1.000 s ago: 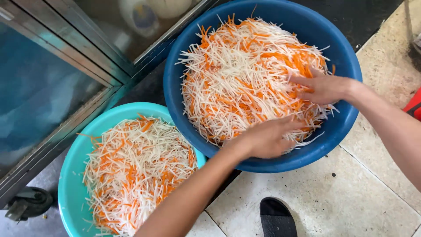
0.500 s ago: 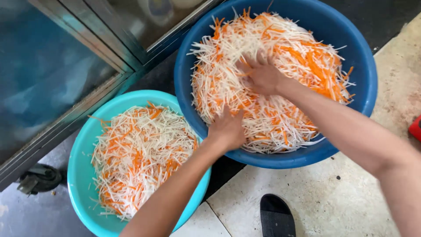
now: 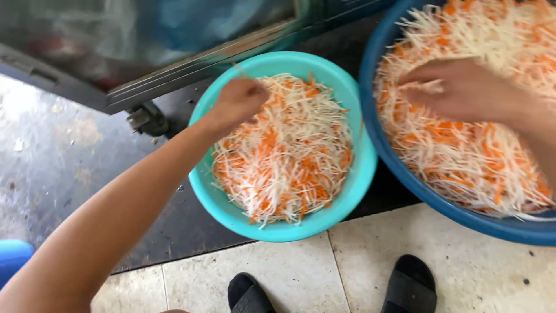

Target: Wiping a counter, scraping dough in a mixer, and hand-mixing shredded vegetables in basins.

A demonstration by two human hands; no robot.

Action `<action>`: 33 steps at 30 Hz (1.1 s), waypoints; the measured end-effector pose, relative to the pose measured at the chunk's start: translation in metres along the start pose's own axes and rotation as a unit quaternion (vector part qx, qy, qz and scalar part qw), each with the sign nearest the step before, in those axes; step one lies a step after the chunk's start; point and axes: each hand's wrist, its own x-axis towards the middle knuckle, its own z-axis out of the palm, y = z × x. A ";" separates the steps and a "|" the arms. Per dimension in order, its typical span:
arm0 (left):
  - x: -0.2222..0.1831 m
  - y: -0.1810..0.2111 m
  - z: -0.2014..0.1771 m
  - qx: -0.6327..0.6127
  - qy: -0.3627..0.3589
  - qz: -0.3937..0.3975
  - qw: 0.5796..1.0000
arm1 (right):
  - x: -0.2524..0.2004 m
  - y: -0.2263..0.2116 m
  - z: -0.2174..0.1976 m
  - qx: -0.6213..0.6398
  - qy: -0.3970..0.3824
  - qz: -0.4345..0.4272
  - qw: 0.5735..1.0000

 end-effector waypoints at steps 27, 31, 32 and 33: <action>-0.040 -0.071 -0.001 -0.214 -0.059 -0.074 0.972 | 0.125 -0.156 0.163 0.360 -0.236 -0.022 0.902; -0.079 -0.018 -0.008 -0.158 -0.075 -0.142 0.974 | 0.085 -0.161 0.128 0.387 -0.255 0.008 0.886; -0.083 -0.022 -0.002 -0.158 -0.073 -0.143 0.974 | 0.077 -0.160 0.131 0.387 -0.257 0.006 0.886; -0.086 -0.026 0.002 -0.124 -0.088 -0.156 0.976 | 0.068 -0.159 0.133 0.385 -0.262 0.034 0.884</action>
